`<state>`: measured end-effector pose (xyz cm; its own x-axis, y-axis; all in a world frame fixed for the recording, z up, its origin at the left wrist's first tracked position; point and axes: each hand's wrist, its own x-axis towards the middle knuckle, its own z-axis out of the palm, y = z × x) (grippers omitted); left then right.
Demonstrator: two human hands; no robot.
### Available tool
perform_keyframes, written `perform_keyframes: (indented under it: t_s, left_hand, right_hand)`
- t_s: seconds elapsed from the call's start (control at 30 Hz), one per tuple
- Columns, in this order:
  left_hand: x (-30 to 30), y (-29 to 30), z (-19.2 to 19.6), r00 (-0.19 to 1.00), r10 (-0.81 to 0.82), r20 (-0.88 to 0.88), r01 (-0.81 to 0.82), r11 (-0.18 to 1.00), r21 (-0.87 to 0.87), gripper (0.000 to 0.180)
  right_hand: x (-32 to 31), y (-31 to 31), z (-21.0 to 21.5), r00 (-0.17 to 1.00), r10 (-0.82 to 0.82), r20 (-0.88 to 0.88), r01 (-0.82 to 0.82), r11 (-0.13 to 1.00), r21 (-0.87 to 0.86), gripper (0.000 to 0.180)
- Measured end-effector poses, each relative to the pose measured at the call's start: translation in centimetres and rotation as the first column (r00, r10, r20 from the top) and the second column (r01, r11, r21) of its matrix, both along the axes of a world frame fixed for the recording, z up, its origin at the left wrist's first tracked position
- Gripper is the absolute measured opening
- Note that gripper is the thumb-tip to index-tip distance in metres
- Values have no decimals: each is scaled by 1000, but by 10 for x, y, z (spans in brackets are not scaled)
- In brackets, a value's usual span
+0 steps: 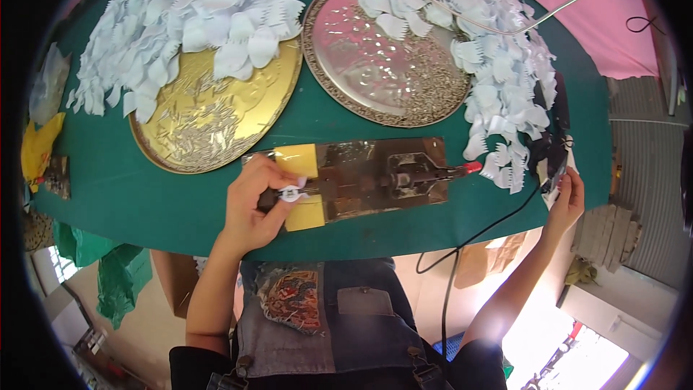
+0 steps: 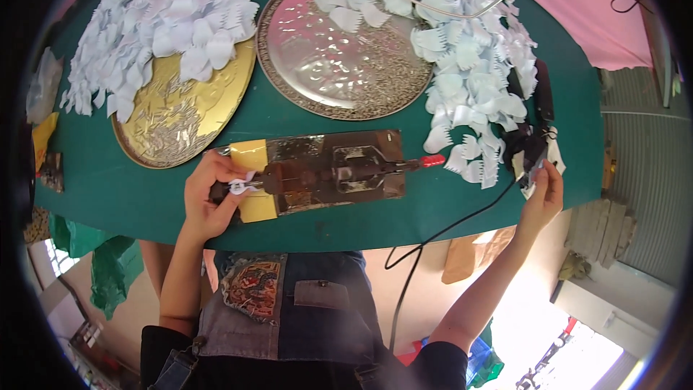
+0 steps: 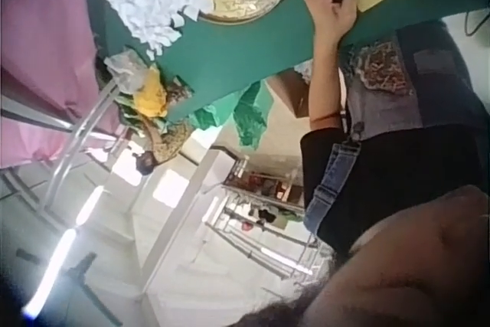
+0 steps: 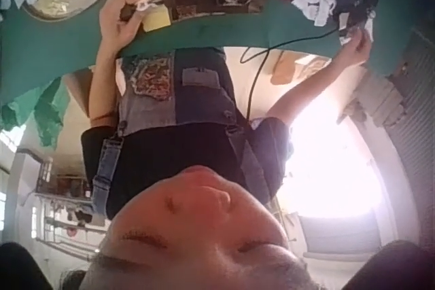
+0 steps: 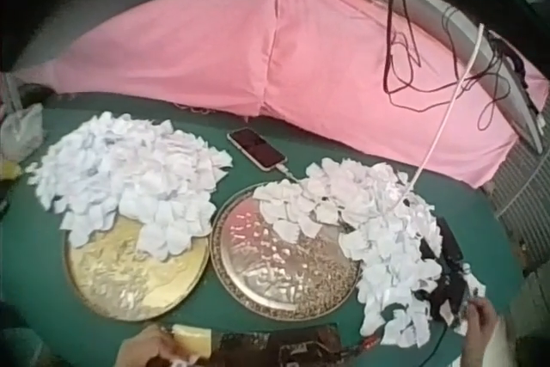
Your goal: The person picks up a white plastic piece and a metal pin, positions them on a metal jig, and uses pliers to press the pin into the piece before setting the assembled component aside.
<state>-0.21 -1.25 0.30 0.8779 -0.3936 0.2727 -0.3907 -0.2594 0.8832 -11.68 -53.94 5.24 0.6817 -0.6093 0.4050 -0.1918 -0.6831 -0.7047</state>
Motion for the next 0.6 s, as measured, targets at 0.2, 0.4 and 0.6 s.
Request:
perform_keyframes:
  t_s: [0.2, 0.4, 0.6]
  left_hand:
    - [-1, 5, -5, 1000, -1, 12, 1, 1000, -17, 16]
    - [1, 3, -2, 1000, -9, 18, 9, 999, -44, 17]
    - [-2, 3, -2, 1000, -7, 20, 8, 999, -48, 15]
  right_hand:
    - [58, 166, 36, 644, 637, -423, -695, 718, 23, 29]
    - [64, 153, 16, 576, 628, -524, -521, 775, 357, 37]
    - [75, 144, 19, 595, 610, -523, -606, 768, 208, 34]
